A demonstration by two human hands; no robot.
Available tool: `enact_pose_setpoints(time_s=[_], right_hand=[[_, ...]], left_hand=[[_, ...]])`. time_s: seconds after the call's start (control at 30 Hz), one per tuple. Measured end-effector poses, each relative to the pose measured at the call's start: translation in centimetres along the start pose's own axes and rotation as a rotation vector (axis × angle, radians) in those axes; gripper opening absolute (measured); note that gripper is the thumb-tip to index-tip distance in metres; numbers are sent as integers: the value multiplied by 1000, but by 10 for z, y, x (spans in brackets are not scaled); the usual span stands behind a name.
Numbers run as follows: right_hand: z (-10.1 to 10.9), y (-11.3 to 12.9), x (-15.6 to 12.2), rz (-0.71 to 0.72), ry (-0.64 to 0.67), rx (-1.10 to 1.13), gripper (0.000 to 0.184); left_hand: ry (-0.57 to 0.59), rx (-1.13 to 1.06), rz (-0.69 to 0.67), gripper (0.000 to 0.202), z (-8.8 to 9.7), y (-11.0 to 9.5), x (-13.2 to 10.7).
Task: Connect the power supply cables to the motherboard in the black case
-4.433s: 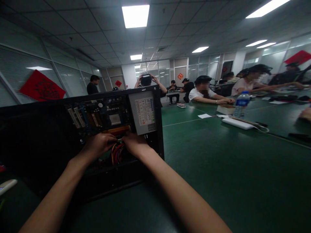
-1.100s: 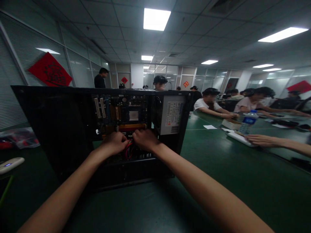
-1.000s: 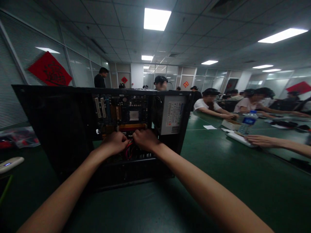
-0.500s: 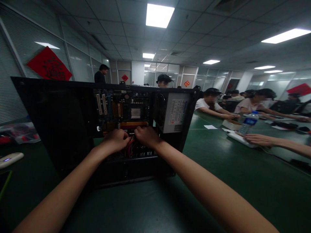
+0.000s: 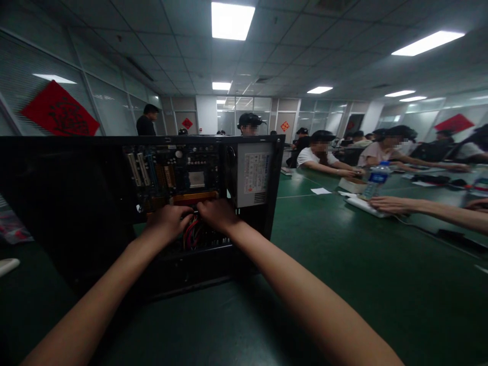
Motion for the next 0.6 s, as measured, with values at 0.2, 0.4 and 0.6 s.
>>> enact_pose_setpoints(time_s=[0.2, 0.4, 0.6], right_hand=[[4, -1, 0, -43, -6, 62, 32], [4, -2, 0, -79, 0, 127, 31], [5, -10, -10, -171, 70, 350, 28]], left_hand=[[55, 71, -21, 33, 2, -10, -2], [29, 115, -47, 33, 2, -10, 0], [13, 154, -25, 34, -1, -8, 2]])
Point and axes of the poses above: each hand's wrist, its own x-axis towards the middle knuckle, its own z-axis out of the back of the hand, y = z × x, the point moved 5 cm from there along x, towards the middle knuckle, and after that the axes turned 3 degrees about -x, right-handed, at the moved point
